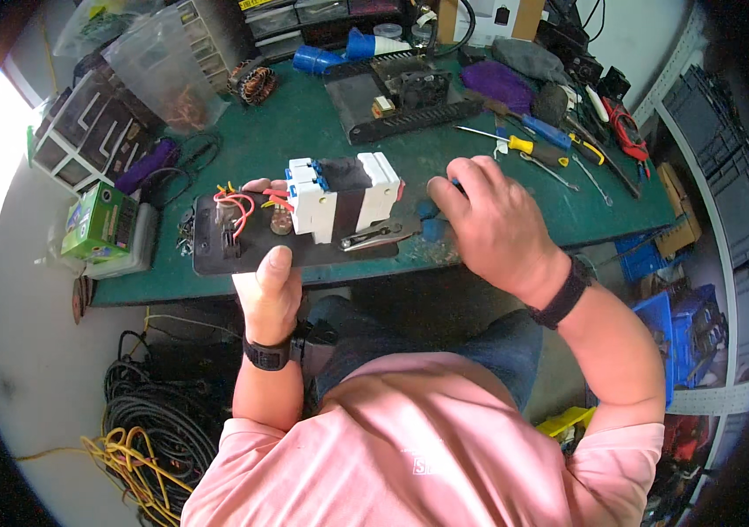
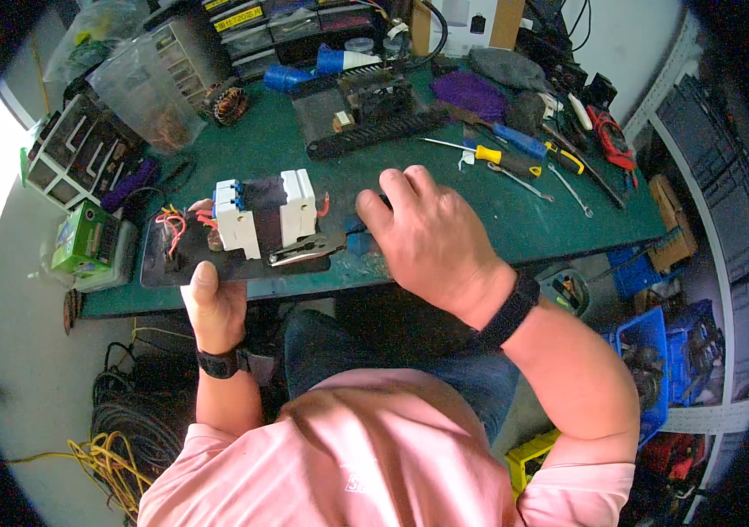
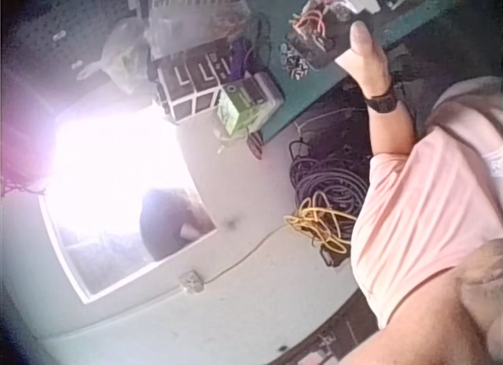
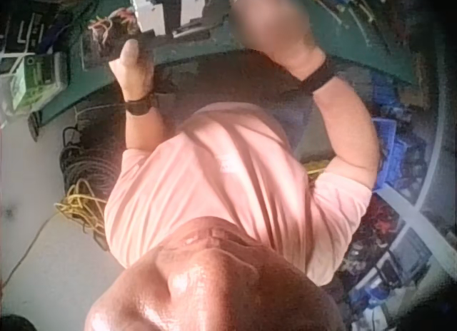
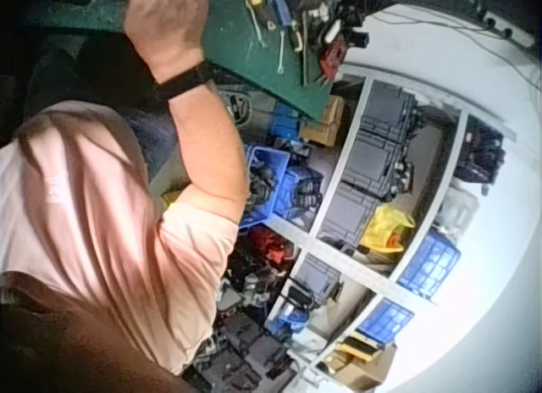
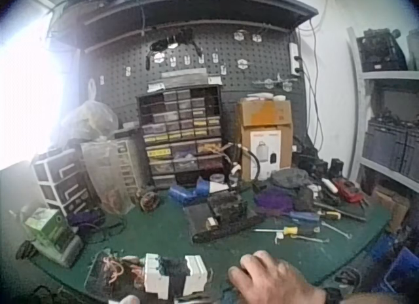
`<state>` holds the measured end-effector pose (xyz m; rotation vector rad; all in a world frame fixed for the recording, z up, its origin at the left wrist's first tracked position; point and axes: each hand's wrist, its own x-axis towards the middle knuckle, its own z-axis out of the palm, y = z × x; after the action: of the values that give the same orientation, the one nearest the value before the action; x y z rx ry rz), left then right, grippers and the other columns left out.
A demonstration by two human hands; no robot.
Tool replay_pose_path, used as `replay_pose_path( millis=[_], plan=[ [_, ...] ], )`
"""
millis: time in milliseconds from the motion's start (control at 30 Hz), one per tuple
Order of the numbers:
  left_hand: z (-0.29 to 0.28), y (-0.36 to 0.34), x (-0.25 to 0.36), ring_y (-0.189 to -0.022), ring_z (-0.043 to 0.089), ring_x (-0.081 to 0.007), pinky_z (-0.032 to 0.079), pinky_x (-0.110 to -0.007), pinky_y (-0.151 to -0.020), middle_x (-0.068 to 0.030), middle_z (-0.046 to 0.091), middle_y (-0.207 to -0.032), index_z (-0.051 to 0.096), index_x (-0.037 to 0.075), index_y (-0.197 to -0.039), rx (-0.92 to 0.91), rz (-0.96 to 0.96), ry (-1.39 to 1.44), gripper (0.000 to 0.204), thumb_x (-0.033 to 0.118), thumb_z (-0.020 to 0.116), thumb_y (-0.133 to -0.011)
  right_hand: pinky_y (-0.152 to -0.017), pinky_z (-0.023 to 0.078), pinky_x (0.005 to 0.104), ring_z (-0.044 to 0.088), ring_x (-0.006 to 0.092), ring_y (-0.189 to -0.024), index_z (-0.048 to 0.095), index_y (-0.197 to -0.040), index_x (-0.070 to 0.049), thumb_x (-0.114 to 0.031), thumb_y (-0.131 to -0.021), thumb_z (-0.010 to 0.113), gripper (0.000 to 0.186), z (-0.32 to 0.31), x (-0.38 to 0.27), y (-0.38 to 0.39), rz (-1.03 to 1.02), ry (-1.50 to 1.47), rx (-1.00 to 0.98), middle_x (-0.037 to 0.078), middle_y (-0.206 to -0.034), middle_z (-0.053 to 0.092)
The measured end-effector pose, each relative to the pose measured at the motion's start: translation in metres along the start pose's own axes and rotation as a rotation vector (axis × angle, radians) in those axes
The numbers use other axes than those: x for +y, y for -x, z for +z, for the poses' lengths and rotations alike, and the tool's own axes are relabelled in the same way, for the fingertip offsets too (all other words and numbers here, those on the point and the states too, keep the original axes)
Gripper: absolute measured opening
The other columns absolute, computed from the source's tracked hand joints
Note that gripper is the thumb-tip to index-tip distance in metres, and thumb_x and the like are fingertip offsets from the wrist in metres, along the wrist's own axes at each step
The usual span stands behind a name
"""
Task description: The person works on a small electrical component mounted on a black base, using pliers and a screwdriver to adjust wires and tighten screws. The person manipulates the component and tools on a green workbench, occasionally picking up a wrench to assist with the assembly.
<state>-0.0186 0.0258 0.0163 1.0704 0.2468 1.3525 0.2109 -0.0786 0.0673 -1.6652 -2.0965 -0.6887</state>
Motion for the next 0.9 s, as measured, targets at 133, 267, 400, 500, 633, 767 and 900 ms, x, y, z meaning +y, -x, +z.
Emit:
replay_pose_path(
  millis=[133,267,400,500,633,767,900],
  plan=[
    [0.002,0.003,-0.006,-0.125,0.050,-0.0261,0.037,-0.042,-0.111,-0.0124,0.051,-0.133,0.037,0.004,-0.141,0.051,0.018,0.029,0.085,0.030,0.085,-0.075,-0.067,0.057,0.0355,0.056,0.0295,-0.092,0.054,-0.099,-0.004,-0.008,-0.082,0.057,0.017,0.000,-0.006,0.001,0.090,-0.054,-0.032,0.012,-0.095,0.050],
    [-0.001,0.007,-0.011,-0.127,0.049,-0.0271,0.037,-0.044,-0.111,-0.0120,0.050,-0.135,0.037,0.006,-0.141,0.092,0.104,0.018,0.082,0.030,0.083,-0.078,-0.075,0.056,0.0374,0.055,0.0333,-0.098,0.053,-0.104,-0.002,-0.006,-0.084,0.056,0.020,0.000,-0.004,0.007,0.181,-0.064,-0.048,0.015,-0.100,0.050],
    [0.005,0.010,-0.014,-0.128,0.047,-0.0266,0.038,-0.043,-0.110,-0.0123,0.048,-0.136,0.034,0.005,-0.141,0.184,0.303,-0.145,0.085,0.034,0.083,-0.078,-0.081,0.055,0.0403,0.055,0.0358,-0.100,0.053,-0.105,0.000,-0.003,-0.083,0.058,0.023,0.001,-0.011,0.011,0.240,-0.110,-0.074,0.017,-0.102,0.050],
    [0.016,0.009,-0.016,-0.126,0.047,-0.0266,0.037,-0.043,-0.109,-0.0124,0.048,-0.135,0.033,0.004,-0.140,0.203,0.450,-0.294,0.089,0.041,0.083,-0.077,-0.082,0.054,0.0403,0.055,0.0359,-0.100,0.053,-0.105,0.000,-0.003,-0.081,0.061,0.025,0.001,-0.019,0.008,0.249,-0.151,-0.065,0.017,-0.102,0.050],
    [0.026,0.010,-0.014,-0.125,0.047,-0.0271,0.034,-0.043,-0.110,-0.0130,0.051,-0.131,0.037,0.002,-0.137,0.217,0.538,-0.410,0.092,0.050,0.083,-0.073,-0.081,0.055,0.0402,0.055,0.0358,-0.101,0.053,-0.104,0.000,-0.003,-0.081,0.064,0.026,-0.002,-0.022,0.004,0.268,-0.191,-0.072,0.017,-0.103,0.050],
    [0.029,0.012,-0.013,-0.122,0.048,-0.0273,0.036,-0.042,-0.107,-0.0138,0.050,-0.130,0.037,0.002,-0.136,0.218,0.563,-0.498,0.093,0.054,0.082,-0.073,-0.080,0.055,0.0402,0.055,0.0356,-0.100,0.054,-0.104,0.001,-0.005,-0.081,0.064,0.026,-0.003,-0.025,0.004,0.275,-0.213,-0.074,0.017,-0.103,0.050],
    [0.029,0.016,-0.007,-0.119,0.050,-0.0266,0.041,-0.040,-0.102,-0.0146,0.048,-0.130,0.035,0.001,-0.136,0.190,0.529,-0.611,0.095,0.057,0.081,-0.074,-0.077,0.056,0.0406,0.056,0.0352,-0.098,0.054,-0.105,0.000,-0.005,-0.081,0.064,0.026,-0.004,-0.028,0.004,0.294,-0.232,-0.084,0.016,-0.102,0.050]
  ],
)
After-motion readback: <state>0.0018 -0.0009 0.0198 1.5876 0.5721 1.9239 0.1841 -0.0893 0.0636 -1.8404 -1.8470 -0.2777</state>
